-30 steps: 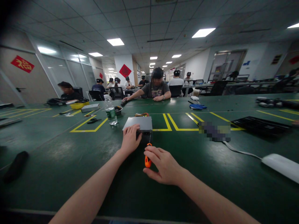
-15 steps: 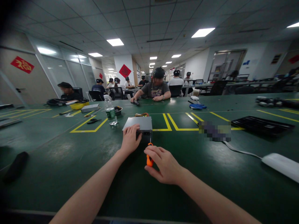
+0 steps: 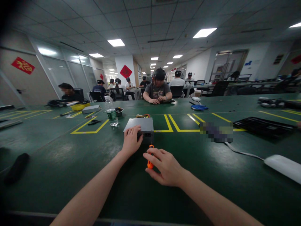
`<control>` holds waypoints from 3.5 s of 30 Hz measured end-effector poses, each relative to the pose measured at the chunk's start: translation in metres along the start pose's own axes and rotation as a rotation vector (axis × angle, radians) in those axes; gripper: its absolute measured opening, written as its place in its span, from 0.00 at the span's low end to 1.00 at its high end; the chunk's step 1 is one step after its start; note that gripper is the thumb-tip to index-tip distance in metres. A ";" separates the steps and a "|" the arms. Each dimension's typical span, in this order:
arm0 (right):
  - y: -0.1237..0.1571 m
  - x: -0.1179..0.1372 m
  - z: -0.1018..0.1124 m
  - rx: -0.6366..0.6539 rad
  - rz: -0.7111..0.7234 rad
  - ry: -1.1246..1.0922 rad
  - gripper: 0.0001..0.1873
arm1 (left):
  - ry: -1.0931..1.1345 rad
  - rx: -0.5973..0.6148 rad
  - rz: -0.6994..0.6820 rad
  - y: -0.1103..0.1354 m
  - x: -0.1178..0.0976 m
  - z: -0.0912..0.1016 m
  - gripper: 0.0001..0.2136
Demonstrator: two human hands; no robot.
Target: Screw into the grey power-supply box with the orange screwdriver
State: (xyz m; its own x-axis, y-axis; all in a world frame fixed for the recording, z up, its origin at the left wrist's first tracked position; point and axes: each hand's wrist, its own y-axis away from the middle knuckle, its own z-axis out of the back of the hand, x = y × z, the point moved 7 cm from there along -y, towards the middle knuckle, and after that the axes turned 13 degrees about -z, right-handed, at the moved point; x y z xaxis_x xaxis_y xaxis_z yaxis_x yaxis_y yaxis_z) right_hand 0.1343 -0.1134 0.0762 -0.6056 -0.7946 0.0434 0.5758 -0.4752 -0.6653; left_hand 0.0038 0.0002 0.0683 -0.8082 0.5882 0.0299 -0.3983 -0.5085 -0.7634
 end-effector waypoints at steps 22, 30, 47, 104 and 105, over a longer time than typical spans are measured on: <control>0.001 -0.006 -0.006 -0.039 -0.081 -0.055 0.19 | 0.005 -0.017 0.005 0.000 0.000 0.002 0.11; -0.002 0.003 -0.005 0.007 0.008 0.036 0.17 | 0.004 -0.011 0.003 0.000 -0.001 0.002 0.11; -0.006 0.011 -0.005 -0.016 0.057 -0.093 0.17 | 0.013 -0.003 0.004 -0.001 -0.002 0.004 0.11; -0.014 0.015 -0.023 0.156 -0.018 -0.139 0.19 | -0.017 0.016 -0.004 -0.001 -0.002 0.001 0.11; -0.015 0.015 -0.022 0.140 -0.020 -0.141 0.18 | -0.016 0.015 -0.003 -0.001 -0.002 0.001 0.11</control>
State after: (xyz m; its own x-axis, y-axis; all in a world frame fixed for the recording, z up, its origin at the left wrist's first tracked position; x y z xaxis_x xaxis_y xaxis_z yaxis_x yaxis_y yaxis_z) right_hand 0.1044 -0.1104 0.0704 -0.5405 -0.8249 0.1657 0.6413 -0.5314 -0.5534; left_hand 0.0052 -0.0010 0.0700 -0.8138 0.5796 0.0425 -0.4070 -0.5163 -0.7535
